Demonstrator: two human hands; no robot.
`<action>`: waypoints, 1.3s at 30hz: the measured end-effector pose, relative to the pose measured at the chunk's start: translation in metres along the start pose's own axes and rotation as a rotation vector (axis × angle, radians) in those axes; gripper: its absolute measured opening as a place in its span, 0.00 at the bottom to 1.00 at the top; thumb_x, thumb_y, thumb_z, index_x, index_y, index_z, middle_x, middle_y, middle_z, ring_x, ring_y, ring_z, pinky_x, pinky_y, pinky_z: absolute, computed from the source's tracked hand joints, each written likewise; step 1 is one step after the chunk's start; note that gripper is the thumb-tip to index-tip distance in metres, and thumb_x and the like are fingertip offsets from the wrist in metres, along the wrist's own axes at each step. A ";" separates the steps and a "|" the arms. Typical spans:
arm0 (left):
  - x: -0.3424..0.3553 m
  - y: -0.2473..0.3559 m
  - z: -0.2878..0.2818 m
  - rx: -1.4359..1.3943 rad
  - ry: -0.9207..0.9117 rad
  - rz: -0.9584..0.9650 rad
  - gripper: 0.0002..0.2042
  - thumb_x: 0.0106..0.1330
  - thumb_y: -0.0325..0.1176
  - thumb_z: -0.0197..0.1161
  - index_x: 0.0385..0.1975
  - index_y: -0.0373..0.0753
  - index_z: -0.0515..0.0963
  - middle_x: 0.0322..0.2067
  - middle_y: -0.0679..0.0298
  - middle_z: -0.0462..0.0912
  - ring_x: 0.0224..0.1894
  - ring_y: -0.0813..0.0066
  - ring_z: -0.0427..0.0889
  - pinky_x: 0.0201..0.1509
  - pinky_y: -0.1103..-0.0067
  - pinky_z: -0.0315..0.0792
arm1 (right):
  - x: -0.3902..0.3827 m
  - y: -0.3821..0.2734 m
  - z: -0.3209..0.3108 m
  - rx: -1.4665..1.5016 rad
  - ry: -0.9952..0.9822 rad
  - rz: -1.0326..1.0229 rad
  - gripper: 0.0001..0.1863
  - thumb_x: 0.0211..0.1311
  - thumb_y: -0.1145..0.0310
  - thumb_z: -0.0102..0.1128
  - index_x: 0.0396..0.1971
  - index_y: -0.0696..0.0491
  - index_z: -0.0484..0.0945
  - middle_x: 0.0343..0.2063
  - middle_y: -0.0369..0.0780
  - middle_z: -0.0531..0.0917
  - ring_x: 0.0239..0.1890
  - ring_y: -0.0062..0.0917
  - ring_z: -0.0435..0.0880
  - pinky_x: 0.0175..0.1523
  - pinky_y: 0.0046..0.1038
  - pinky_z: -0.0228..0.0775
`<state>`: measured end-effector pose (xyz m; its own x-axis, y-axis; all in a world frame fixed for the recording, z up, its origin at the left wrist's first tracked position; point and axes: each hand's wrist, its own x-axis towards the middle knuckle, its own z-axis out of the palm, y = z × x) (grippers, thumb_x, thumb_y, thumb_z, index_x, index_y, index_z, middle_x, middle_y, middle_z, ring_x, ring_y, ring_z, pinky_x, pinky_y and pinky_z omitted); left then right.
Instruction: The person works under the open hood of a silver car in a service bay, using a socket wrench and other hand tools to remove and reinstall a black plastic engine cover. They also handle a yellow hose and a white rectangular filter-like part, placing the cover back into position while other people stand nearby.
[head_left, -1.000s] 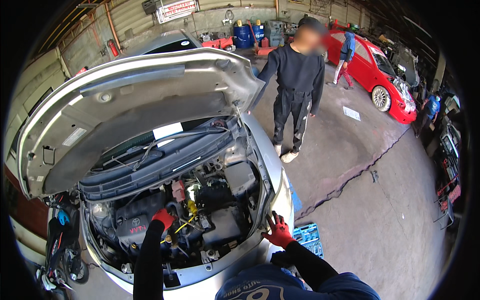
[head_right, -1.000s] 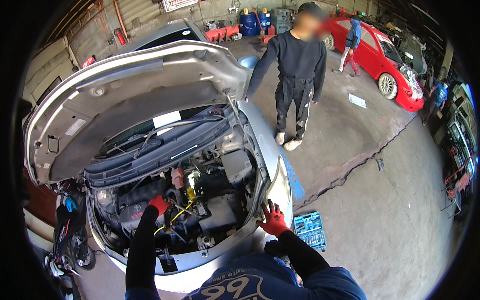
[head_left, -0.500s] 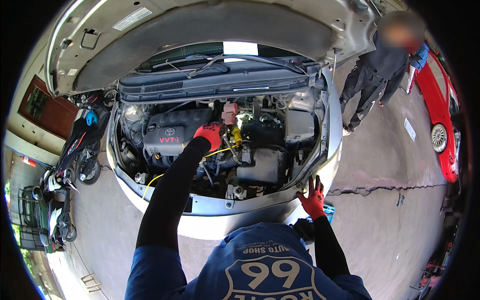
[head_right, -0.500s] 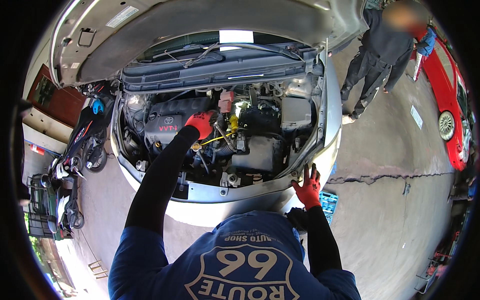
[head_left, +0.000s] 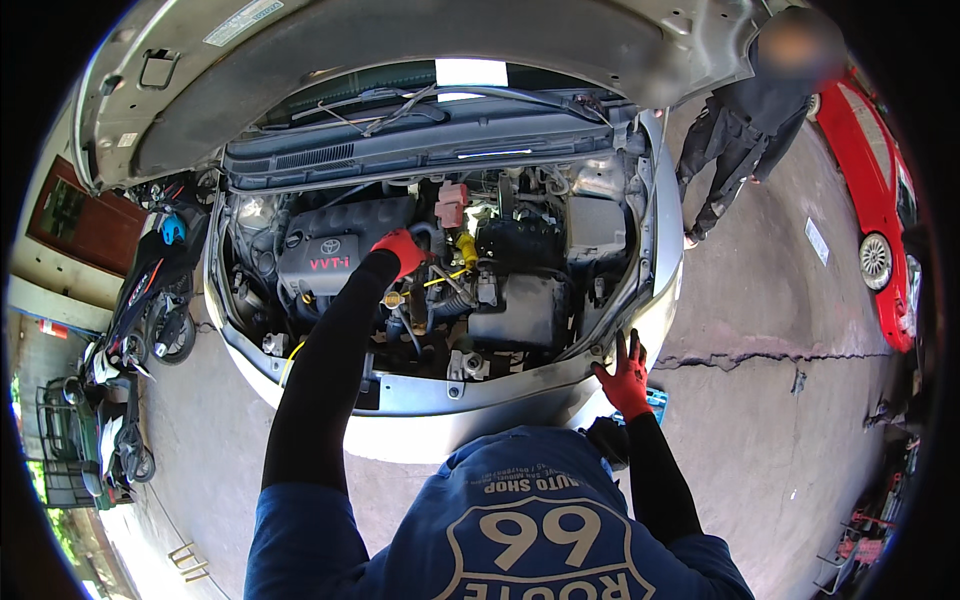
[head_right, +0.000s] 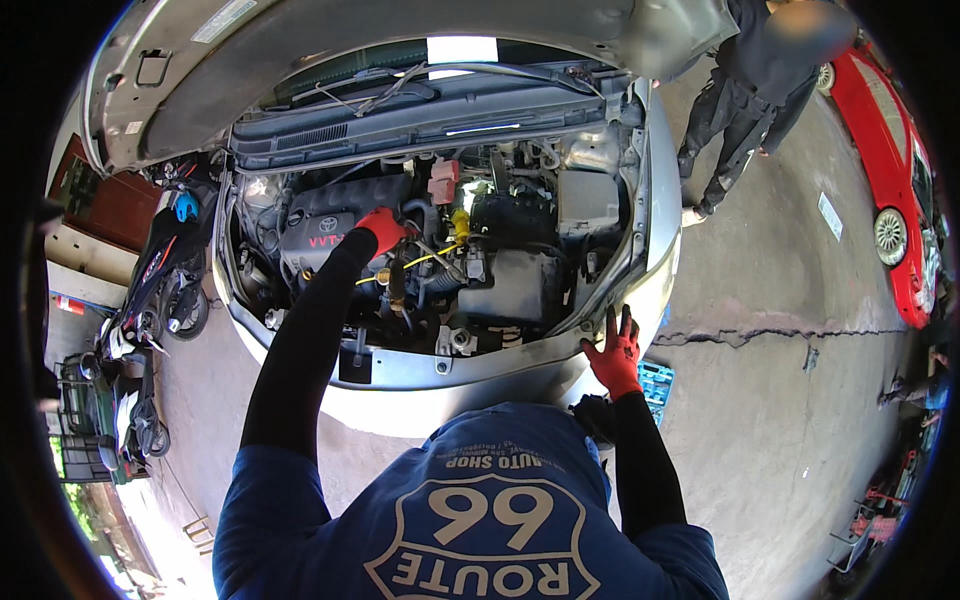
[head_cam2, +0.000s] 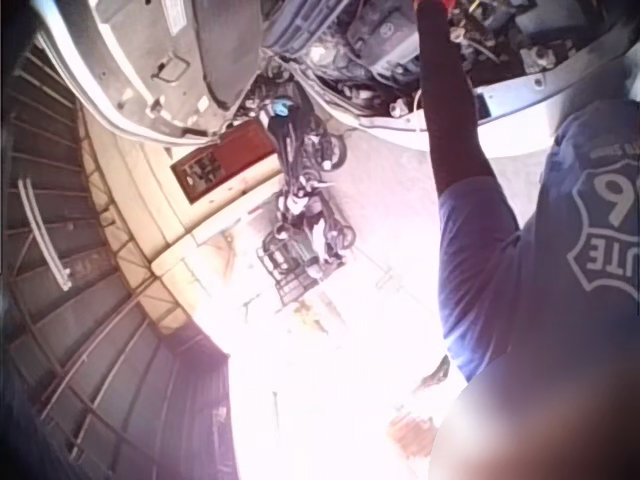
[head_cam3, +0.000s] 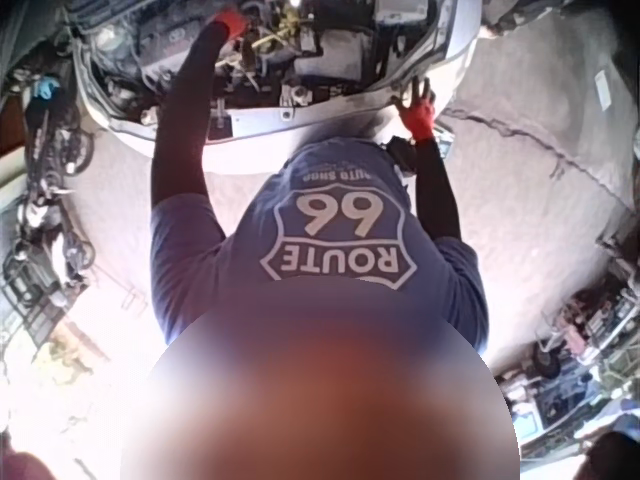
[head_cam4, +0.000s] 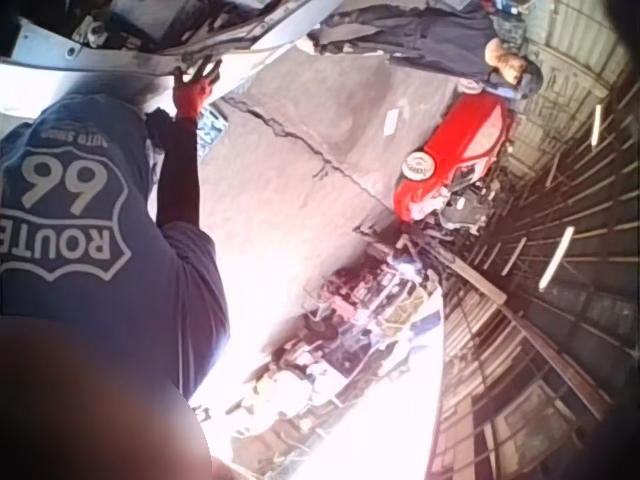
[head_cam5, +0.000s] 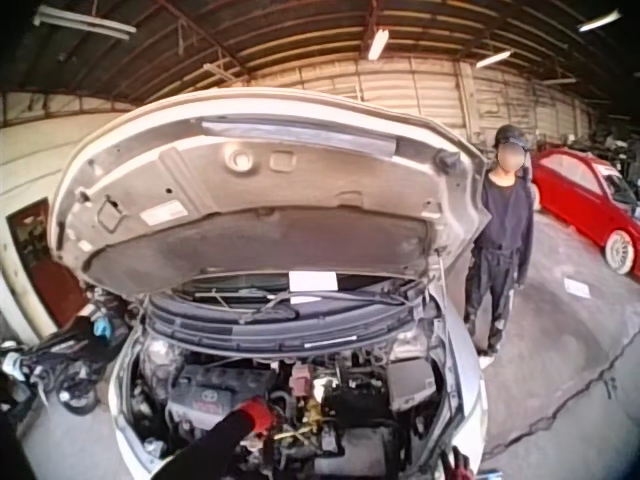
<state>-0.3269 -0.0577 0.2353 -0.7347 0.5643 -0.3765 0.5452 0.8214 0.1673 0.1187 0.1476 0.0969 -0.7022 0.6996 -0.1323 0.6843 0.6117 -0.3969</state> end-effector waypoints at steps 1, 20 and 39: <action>-0.001 -0.003 0.004 -0.009 0.055 0.095 0.25 0.55 0.45 0.69 0.51 0.38 0.78 0.50 0.50 0.82 0.54 0.51 0.81 0.57 0.64 0.76 | 0.000 0.000 0.001 -0.009 0.034 -0.021 0.50 0.52 0.52 0.71 0.72 0.49 0.56 0.73 0.52 0.52 0.71 0.51 0.55 0.71 0.48 0.55; 0.010 0.007 0.006 -0.070 0.041 0.041 0.29 0.56 0.50 0.70 0.51 0.36 0.77 0.53 0.46 0.80 0.58 0.51 0.77 0.61 0.64 0.73 | -0.002 0.004 -0.005 0.033 0.004 0.017 0.49 0.52 0.45 0.68 0.73 0.44 0.57 0.73 0.50 0.52 0.70 0.53 0.56 0.67 0.54 0.58; -0.005 0.012 0.013 -0.033 0.103 -0.038 0.20 0.61 0.43 0.61 0.47 0.36 0.80 0.49 0.47 0.83 0.55 0.51 0.80 0.57 0.65 0.75 | 0.001 0.007 0.000 0.049 0.026 -0.053 0.48 0.53 0.51 0.69 0.73 0.48 0.56 0.73 0.50 0.52 0.71 0.55 0.54 0.70 0.50 0.56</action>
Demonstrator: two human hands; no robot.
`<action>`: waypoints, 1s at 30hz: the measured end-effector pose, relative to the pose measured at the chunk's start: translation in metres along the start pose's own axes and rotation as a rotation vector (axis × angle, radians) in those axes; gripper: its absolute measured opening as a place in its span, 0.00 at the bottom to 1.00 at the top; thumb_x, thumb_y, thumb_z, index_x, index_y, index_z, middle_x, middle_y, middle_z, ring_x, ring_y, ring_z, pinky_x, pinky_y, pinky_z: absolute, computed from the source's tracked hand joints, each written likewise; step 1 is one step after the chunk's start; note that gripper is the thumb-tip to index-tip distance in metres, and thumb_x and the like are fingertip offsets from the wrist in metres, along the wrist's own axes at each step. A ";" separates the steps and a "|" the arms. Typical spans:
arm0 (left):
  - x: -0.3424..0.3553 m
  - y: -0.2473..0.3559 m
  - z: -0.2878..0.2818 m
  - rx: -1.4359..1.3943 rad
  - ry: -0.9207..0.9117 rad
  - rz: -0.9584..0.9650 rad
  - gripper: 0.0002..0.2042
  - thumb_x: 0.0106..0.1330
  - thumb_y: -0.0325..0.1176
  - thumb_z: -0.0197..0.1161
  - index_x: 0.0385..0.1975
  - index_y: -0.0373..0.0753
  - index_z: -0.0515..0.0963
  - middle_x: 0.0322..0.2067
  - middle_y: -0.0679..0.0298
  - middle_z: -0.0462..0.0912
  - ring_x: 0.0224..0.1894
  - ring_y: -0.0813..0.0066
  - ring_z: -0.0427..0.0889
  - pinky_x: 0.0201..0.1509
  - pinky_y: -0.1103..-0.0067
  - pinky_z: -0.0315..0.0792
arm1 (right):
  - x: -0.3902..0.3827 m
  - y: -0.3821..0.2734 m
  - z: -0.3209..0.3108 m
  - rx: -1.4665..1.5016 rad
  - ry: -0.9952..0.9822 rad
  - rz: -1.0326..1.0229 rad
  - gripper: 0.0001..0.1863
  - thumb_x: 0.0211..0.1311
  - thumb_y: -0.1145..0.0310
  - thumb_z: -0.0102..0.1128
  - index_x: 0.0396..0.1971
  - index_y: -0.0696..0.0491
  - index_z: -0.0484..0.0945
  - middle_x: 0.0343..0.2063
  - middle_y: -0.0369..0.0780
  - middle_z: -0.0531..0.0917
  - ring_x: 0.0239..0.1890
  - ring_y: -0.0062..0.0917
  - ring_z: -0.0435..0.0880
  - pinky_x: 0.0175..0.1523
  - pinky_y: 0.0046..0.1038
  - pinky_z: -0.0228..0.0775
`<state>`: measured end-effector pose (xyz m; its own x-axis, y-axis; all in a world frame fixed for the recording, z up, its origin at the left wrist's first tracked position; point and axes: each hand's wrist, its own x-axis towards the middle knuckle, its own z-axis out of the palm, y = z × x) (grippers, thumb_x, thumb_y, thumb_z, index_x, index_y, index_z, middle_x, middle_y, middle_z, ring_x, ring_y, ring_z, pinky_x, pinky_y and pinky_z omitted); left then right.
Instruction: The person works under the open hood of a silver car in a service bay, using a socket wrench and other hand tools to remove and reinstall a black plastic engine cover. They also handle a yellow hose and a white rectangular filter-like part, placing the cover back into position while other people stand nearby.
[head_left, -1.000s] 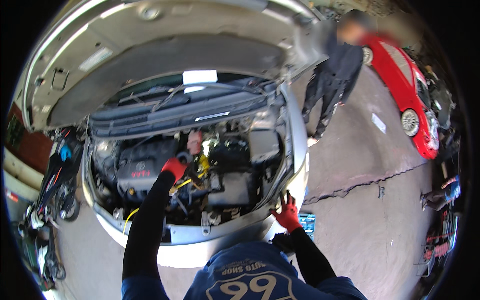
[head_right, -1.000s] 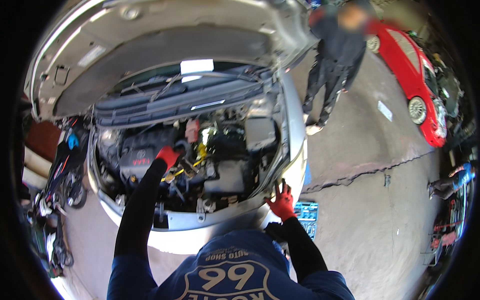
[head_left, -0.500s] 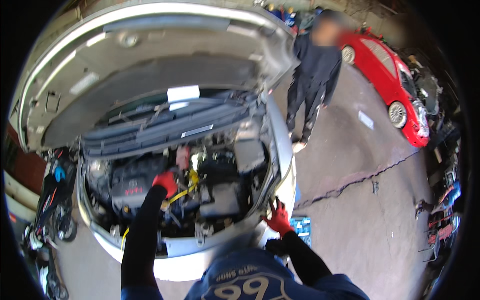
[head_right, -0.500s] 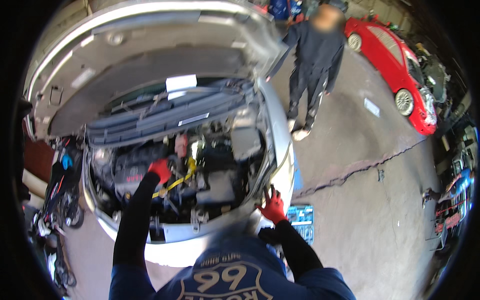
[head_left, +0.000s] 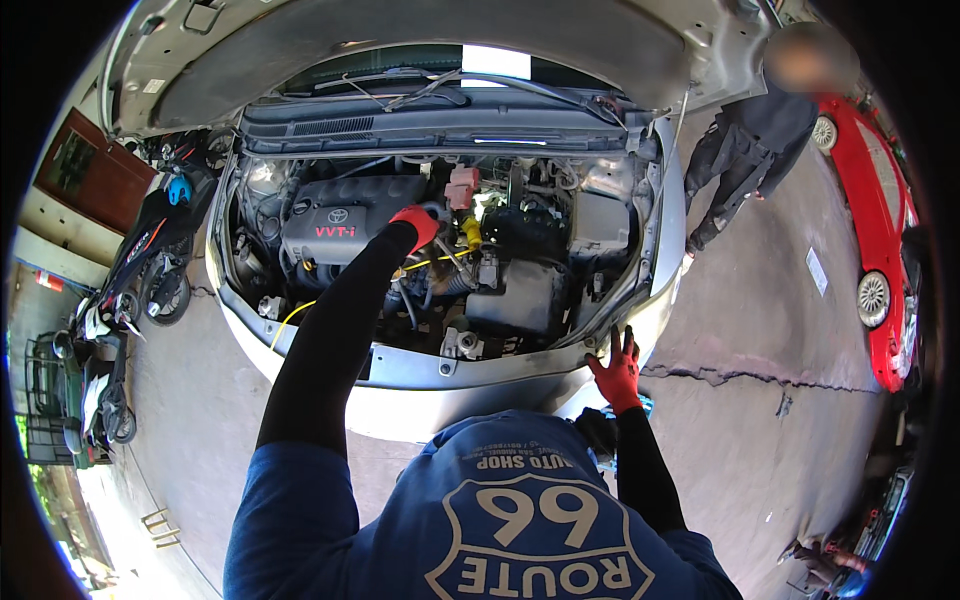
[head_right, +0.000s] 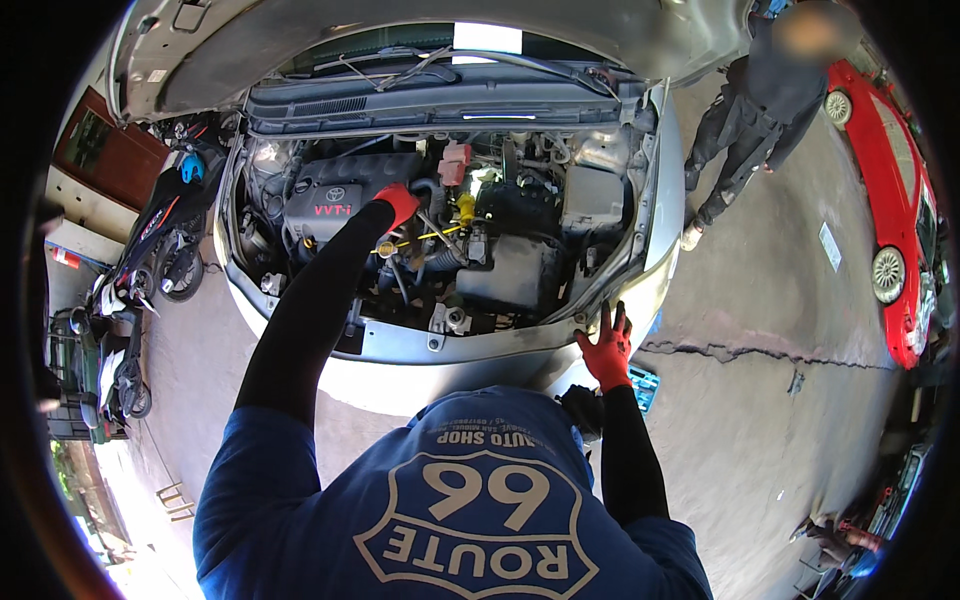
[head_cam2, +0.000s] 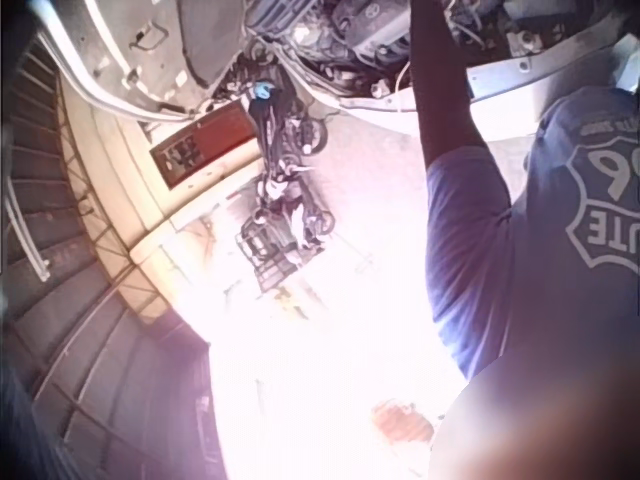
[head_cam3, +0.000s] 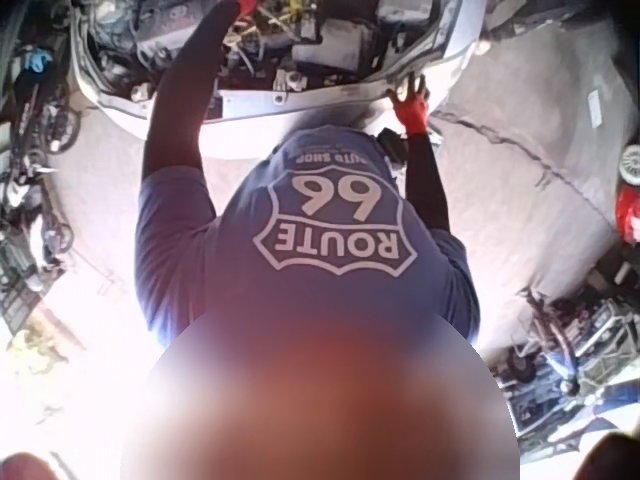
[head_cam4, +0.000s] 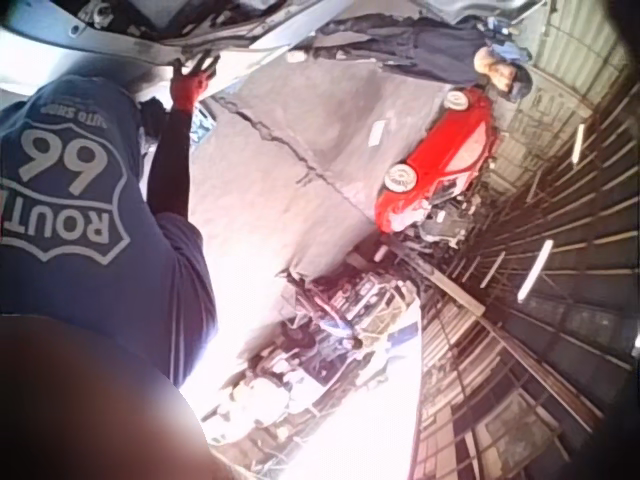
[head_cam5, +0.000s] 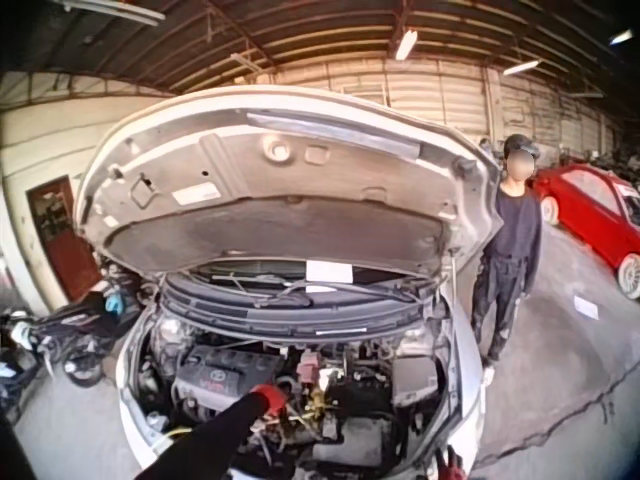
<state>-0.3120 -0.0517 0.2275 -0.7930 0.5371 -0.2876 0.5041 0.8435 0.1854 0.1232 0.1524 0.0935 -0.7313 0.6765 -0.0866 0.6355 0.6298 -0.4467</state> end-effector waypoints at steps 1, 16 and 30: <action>0.001 0.001 -0.003 -0.032 -0.027 -0.028 0.19 0.61 0.42 0.59 0.46 0.36 0.81 0.49 0.47 0.83 0.55 0.52 0.81 0.57 0.65 0.75 | 0.000 0.000 0.000 0.001 0.009 -0.007 0.48 0.53 0.51 0.69 0.73 0.48 0.57 0.73 0.50 0.52 0.71 0.54 0.54 0.70 0.50 0.56; -0.005 0.004 -0.001 0.110 -0.046 0.182 0.22 0.61 0.42 0.62 0.53 0.38 0.77 0.51 0.47 0.81 0.55 0.49 0.80 0.58 0.63 0.73 | 0.001 0.003 0.004 0.027 -0.001 0.014 0.47 0.53 0.51 0.68 0.72 0.48 0.58 0.74 0.49 0.52 0.72 0.54 0.53 0.70 0.50 0.55; -0.008 0.013 0.006 0.155 -0.001 0.121 0.22 0.63 0.42 0.61 0.55 0.38 0.75 0.52 0.48 0.81 0.56 0.49 0.79 0.59 0.63 0.73 | 0.001 0.002 0.004 0.017 -0.005 0.024 0.47 0.54 0.49 0.68 0.72 0.47 0.57 0.74 0.48 0.51 0.72 0.52 0.52 0.71 0.50 0.55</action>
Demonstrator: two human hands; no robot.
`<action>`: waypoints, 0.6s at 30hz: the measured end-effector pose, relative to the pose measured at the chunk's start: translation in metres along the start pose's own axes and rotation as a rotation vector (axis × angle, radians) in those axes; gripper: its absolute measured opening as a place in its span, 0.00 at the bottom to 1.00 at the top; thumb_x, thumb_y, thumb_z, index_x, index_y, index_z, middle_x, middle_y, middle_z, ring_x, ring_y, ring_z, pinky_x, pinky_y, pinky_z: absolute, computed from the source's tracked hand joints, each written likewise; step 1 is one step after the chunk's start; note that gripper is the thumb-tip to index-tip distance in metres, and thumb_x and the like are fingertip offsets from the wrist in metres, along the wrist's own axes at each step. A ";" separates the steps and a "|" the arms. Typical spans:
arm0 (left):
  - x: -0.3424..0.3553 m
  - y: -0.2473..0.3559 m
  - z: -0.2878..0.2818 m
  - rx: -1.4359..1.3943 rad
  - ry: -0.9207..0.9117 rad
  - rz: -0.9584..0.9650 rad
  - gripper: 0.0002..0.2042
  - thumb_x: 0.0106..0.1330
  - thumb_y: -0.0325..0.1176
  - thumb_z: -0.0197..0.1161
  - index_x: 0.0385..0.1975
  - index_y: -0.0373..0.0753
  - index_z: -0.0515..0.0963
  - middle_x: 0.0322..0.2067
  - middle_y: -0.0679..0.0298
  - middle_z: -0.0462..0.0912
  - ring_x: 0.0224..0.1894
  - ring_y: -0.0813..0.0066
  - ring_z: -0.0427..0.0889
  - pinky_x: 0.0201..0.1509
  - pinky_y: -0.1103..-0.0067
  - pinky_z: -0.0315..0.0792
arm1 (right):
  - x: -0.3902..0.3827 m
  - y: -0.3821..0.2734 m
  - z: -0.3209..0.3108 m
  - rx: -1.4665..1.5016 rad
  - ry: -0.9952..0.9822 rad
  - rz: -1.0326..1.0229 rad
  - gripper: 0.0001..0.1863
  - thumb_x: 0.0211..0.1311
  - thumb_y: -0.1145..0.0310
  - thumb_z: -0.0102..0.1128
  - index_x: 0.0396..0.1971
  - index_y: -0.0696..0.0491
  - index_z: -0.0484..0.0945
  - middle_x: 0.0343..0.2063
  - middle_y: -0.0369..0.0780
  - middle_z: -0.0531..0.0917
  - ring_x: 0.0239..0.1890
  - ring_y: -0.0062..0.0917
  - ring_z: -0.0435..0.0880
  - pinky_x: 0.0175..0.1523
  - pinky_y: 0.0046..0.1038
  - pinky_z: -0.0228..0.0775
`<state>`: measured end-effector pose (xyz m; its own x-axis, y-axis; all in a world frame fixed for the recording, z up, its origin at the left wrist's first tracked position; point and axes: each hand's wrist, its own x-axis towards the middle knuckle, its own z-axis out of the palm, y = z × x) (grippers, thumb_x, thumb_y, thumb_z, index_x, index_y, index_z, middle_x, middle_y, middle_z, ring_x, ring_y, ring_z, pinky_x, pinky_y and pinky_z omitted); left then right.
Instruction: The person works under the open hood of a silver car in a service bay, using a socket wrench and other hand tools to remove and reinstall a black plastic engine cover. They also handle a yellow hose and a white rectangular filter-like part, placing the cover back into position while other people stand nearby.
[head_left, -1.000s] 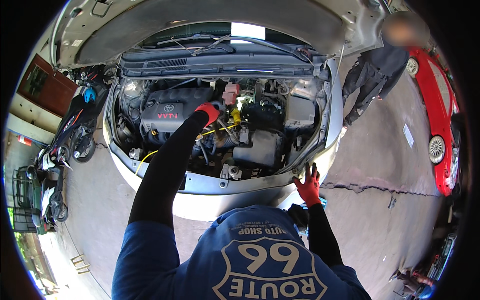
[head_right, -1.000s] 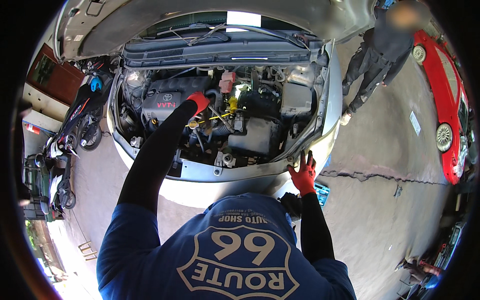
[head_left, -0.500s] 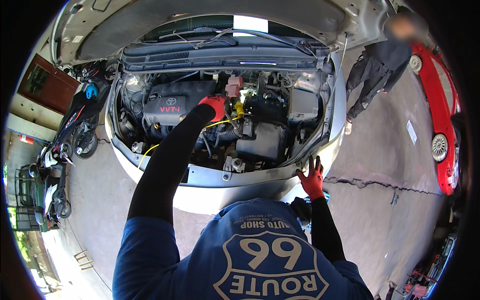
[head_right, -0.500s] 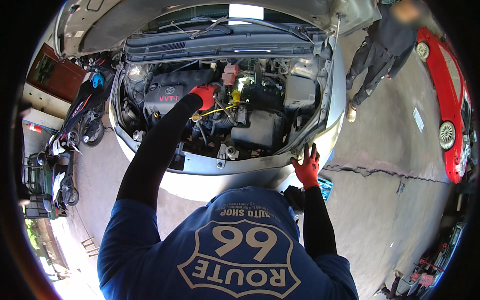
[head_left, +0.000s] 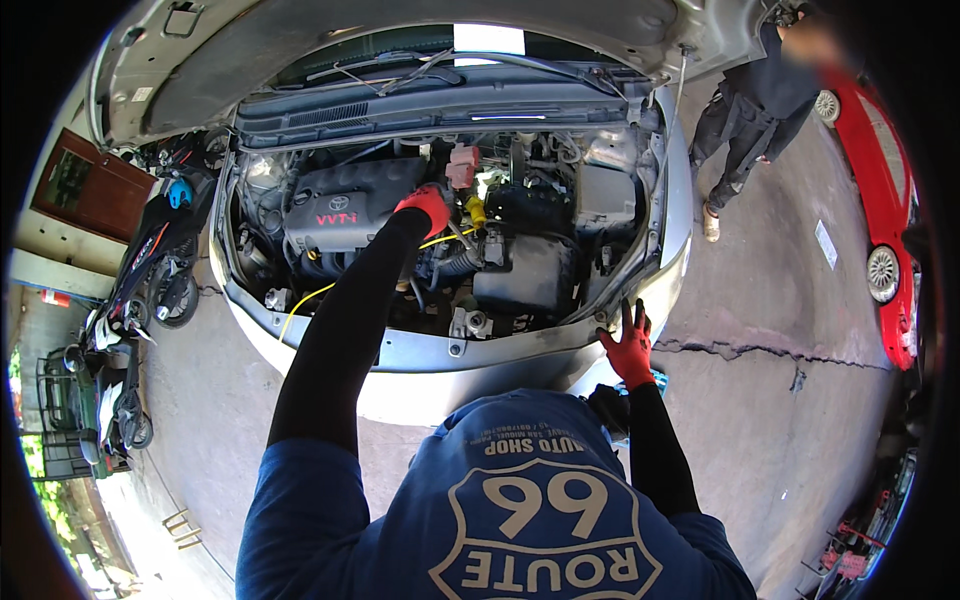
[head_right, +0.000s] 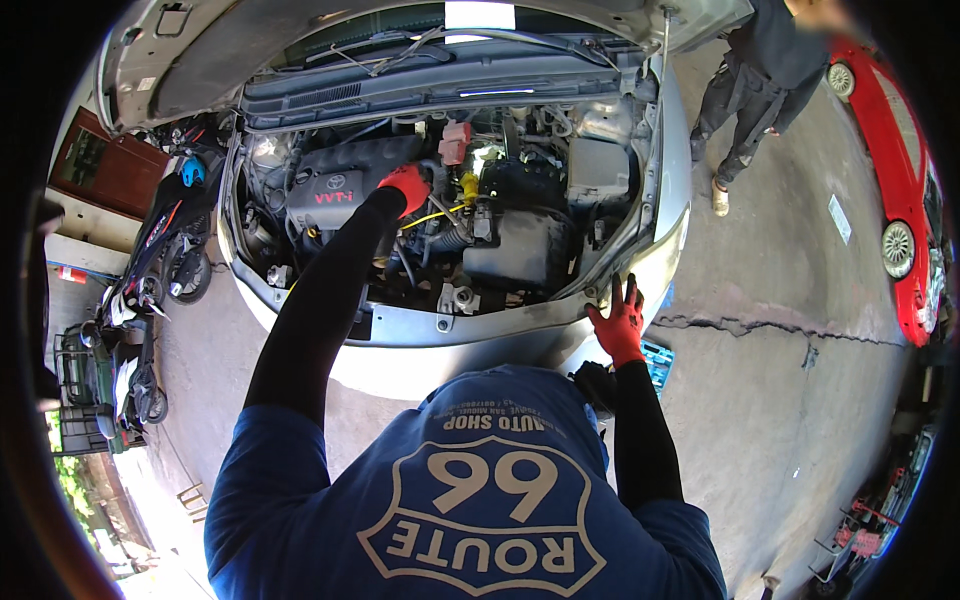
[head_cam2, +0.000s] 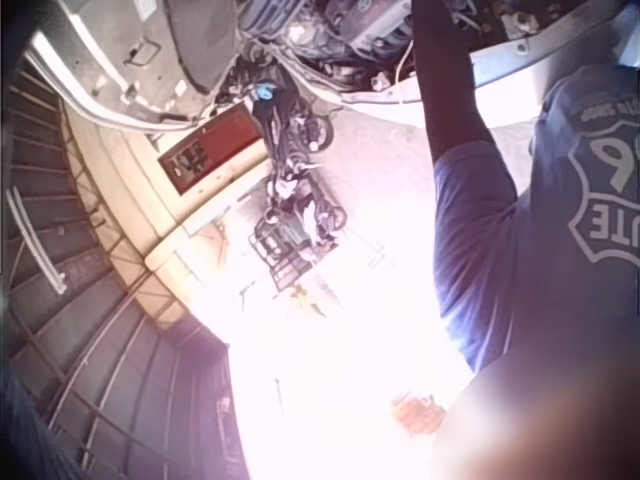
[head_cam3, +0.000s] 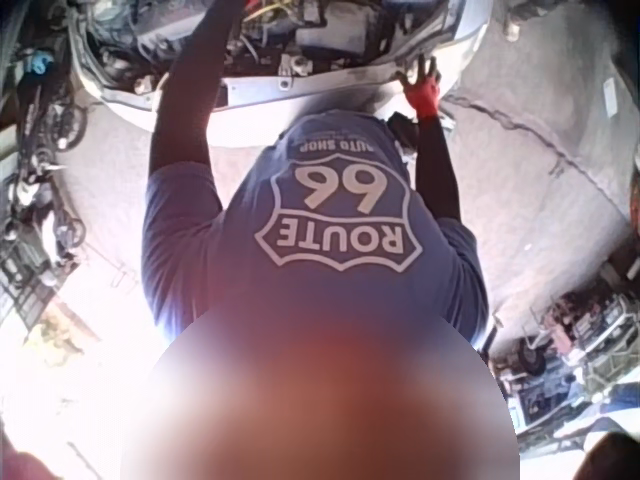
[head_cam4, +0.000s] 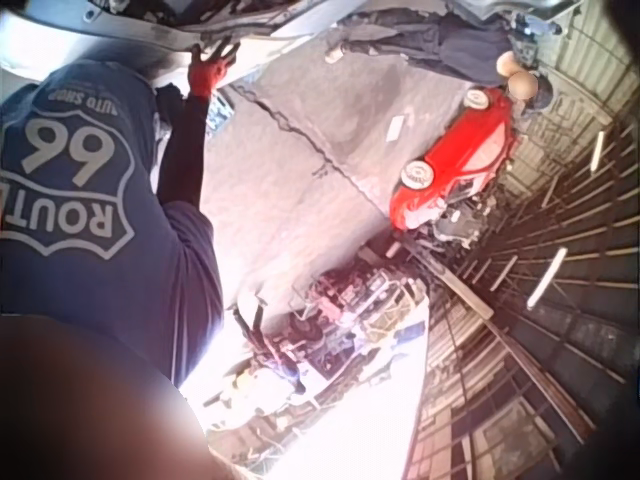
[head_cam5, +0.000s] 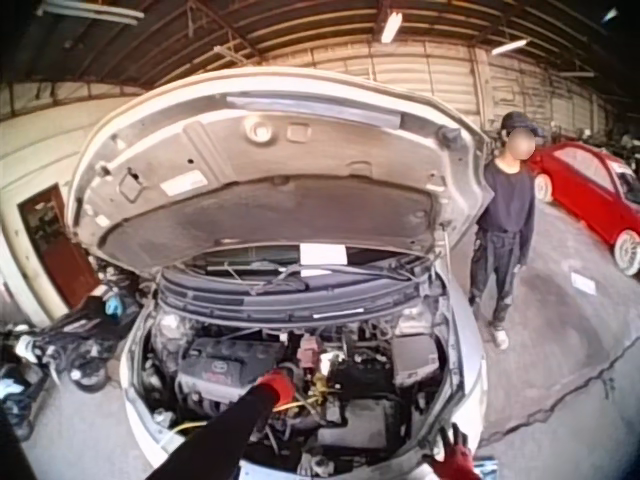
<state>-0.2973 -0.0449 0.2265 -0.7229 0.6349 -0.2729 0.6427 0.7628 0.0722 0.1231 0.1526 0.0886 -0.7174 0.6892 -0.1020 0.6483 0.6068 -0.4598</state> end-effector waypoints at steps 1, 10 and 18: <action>0.000 0.001 0.002 -0.087 0.047 -0.029 0.23 0.63 0.42 0.61 0.55 0.39 0.75 0.52 0.48 0.81 0.56 0.49 0.78 0.59 0.63 0.73 | 0.000 0.000 0.000 0.008 0.007 -0.008 0.47 0.54 0.49 0.68 0.72 0.47 0.57 0.74 0.48 0.51 0.72 0.52 0.52 0.71 0.50 0.55; -0.002 0.009 -0.004 -0.163 0.141 -0.084 0.22 0.61 0.44 0.61 0.53 0.40 0.77 0.52 0.51 0.82 0.55 0.51 0.80 0.58 0.63 0.74 | 0.001 0.004 0.001 -0.022 -0.007 -0.023 0.48 0.53 0.50 0.68 0.72 0.47 0.57 0.74 0.49 0.51 0.72 0.52 0.52 0.70 0.51 0.55; 0.050 0.013 0.007 -0.191 0.107 -0.085 0.20 0.61 0.47 0.60 0.45 0.38 0.82 0.47 0.48 0.84 0.52 0.50 0.82 0.55 0.63 0.76 | -0.001 -0.003 -0.005 -0.031 -0.010 -0.043 0.48 0.54 0.52 0.69 0.73 0.48 0.56 0.73 0.52 0.51 0.71 0.53 0.53 0.71 0.49 0.55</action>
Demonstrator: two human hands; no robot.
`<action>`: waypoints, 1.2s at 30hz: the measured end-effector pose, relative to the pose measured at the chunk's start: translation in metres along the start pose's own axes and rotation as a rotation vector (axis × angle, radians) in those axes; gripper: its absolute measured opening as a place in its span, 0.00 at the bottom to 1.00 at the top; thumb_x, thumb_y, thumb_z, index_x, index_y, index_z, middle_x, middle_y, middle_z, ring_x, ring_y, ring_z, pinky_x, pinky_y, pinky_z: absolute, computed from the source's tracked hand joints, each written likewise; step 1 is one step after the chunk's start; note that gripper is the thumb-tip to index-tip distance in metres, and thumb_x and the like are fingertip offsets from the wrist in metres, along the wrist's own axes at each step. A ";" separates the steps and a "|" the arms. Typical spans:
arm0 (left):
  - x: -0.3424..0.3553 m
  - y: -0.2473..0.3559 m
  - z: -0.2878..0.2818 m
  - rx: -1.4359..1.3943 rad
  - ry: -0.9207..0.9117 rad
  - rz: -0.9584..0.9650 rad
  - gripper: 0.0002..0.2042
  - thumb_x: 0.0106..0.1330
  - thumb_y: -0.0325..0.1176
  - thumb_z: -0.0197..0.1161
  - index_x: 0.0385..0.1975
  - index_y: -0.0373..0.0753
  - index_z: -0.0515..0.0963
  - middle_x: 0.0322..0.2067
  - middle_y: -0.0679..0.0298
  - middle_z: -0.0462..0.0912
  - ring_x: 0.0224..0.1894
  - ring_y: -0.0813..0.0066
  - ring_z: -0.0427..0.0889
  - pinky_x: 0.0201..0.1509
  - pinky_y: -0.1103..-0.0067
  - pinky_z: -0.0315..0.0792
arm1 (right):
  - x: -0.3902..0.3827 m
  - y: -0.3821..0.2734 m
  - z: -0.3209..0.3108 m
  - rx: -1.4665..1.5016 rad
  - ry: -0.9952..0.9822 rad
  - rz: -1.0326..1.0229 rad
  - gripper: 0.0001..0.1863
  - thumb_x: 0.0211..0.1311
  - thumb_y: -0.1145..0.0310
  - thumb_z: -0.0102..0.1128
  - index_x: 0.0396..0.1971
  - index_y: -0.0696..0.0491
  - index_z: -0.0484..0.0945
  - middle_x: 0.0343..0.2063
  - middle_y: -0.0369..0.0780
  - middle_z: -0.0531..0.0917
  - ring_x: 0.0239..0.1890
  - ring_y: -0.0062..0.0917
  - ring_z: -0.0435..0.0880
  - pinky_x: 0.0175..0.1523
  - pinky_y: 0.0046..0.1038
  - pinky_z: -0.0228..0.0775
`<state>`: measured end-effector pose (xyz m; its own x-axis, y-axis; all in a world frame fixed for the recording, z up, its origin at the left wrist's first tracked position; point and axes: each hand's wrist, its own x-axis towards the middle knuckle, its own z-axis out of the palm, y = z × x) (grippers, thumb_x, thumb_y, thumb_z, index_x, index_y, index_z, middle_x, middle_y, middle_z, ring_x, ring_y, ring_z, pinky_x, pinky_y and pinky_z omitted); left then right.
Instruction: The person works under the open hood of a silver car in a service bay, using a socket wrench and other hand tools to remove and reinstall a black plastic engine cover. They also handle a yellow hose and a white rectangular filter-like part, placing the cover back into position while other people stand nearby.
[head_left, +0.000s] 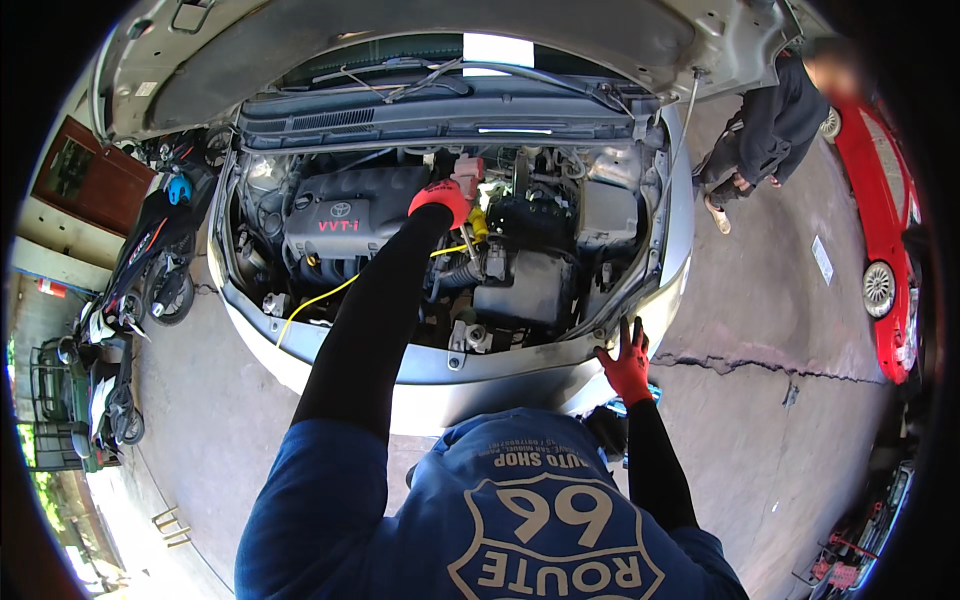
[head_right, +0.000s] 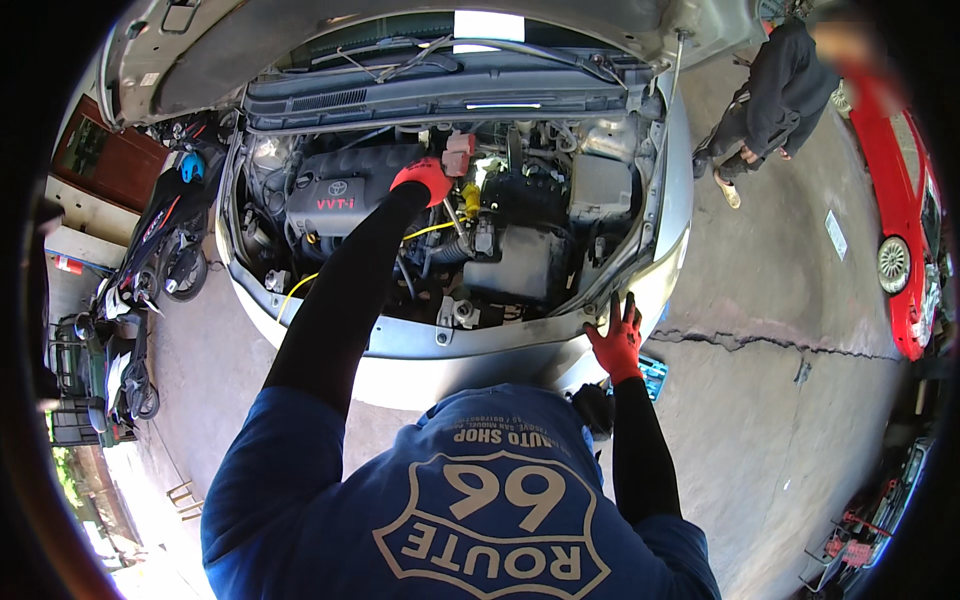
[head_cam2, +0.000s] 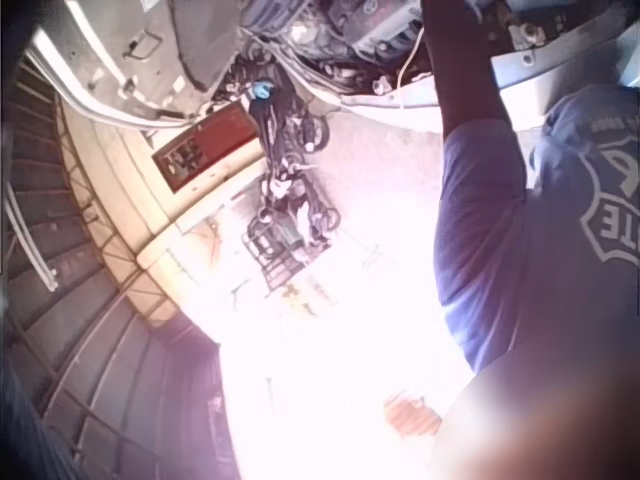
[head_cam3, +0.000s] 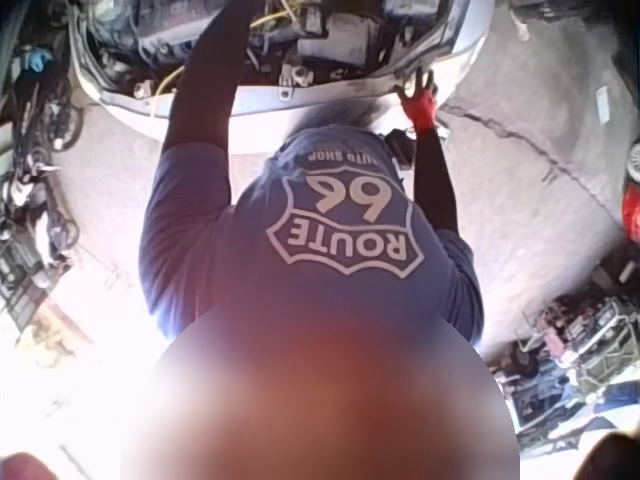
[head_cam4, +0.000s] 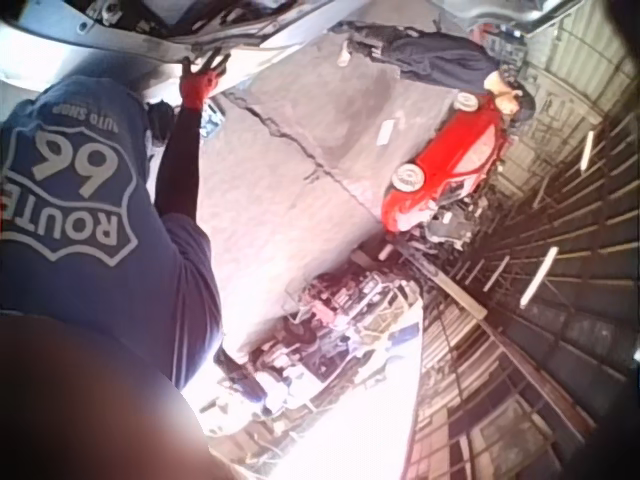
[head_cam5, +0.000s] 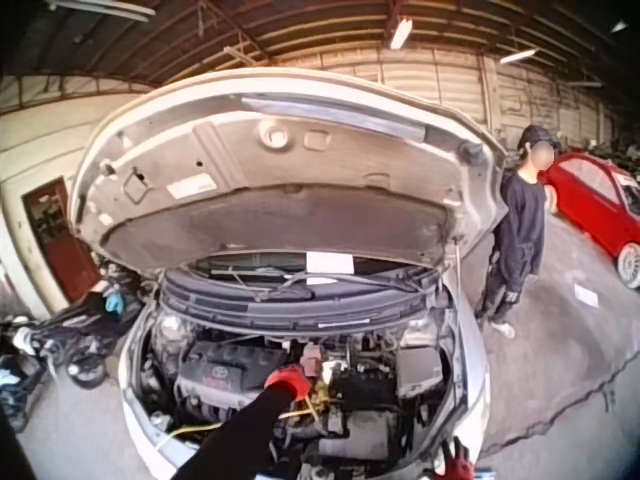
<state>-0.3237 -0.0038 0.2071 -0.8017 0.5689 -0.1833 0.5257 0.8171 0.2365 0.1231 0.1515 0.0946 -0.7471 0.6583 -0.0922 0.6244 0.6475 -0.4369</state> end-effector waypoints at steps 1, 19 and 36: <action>0.011 -0.008 0.002 0.005 -0.005 -0.001 0.21 0.61 0.48 0.60 0.44 0.37 0.83 0.46 0.47 0.84 0.52 0.50 0.82 0.54 0.63 0.76 | 0.000 -0.001 -0.002 -0.007 -0.017 0.012 0.48 0.54 0.53 0.69 0.72 0.50 0.56 0.73 0.54 0.51 0.71 0.53 0.53 0.72 0.47 0.55; 0.058 -0.096 0.035 -0.117 0.000 -0.070 0.27 0.59 0.53 0.62 0.42 0.29 0.83 0.47 0.39 0.82 0.55 0.47 0.80 0.59 0.64 0.74 | 0.007 -0.006 -0.007 -0.005 -0.081 0.054 0.49 0.53 0.52 0.69 0.74 0.48 0.55 0.74 0.51 0.50 0.72 0.53 0.52 0.72 0.47 0.54; 0.099 -0.067 -0.057 0.067 -0.399 0.053 0.24 0.62 0.54 0.59 0.32 0.35 0.84 0.28 0.49 0.86 0.34 0.52 0.87 0.41 0.65 0.80 | 0.015 -0.002 -0.020 0.120 -0.142 0.120 0.44 0.56 0.56 0.69 0.72 0.49 0.60 0.73 0.51 0.53 0.73 0.50 0.53 0.74 0.43 0.52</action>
<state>-0.4546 -0.0073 0.2276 -0.6072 0.5909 -0.5312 0.5909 0.7828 0.1952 0.1151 0.1675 0.1117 -0.6986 0.6621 -0.2711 0.6857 0.5115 -0.5179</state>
